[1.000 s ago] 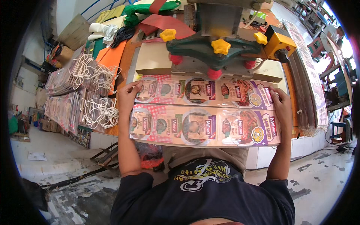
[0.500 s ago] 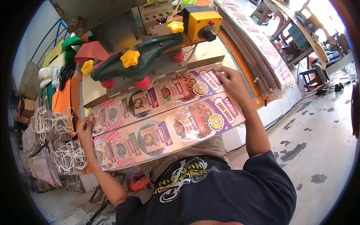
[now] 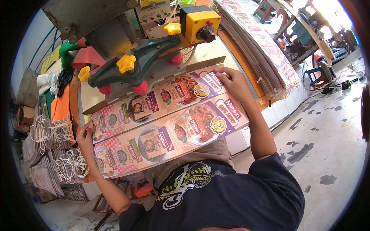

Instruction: The person positions sheets of plastic packaging under a mechanical press, aligns them by hand, and then pushes a stack of the sheets under the machine.

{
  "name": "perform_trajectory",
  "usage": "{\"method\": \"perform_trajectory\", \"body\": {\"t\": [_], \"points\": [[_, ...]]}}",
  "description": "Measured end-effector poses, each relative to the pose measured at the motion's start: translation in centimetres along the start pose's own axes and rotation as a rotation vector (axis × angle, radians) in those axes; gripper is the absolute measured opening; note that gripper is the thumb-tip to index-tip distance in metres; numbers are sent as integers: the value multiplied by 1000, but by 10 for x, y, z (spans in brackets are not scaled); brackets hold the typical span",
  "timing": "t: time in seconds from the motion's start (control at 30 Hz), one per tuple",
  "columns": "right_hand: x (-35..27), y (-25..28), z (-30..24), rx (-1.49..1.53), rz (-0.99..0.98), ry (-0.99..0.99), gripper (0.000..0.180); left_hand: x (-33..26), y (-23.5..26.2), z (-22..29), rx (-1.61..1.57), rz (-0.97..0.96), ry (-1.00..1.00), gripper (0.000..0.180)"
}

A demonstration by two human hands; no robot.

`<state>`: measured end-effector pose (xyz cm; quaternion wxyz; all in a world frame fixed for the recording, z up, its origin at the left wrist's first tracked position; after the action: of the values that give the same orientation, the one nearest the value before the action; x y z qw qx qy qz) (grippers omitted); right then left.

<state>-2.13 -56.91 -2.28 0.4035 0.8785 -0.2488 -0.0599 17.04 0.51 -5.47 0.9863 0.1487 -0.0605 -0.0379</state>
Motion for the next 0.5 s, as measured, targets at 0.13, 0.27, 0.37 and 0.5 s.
{"method": "perform_trajectory", "body": {"t": [0.13,0.27,0.37,0.5], "points": [[1,-1,0,-21,-6,20,28,2,5,-6,-10,-30,-10,36],[1,0,0,-49,0,28,28,0,-1,1,1,-20,-8,36],[2,-2,2,-39,15,49,28,-2,-2,5,13,-13,7,35],[2,-3,4,4,21,31,28,-3,-2,8,30,-17,45,34]]}}
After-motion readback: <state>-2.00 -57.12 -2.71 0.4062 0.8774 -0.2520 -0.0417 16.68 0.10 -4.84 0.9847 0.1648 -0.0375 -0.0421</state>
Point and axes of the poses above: each hand's wrist, its own x-axis towards the middle knuckle, its own y-axis out of the back of the hand, z = x × y, the point moved 5 cm from there along x, towards the middle knuckle, and after that the axes turned 10 degrees about -x, right-handed, at the moved point
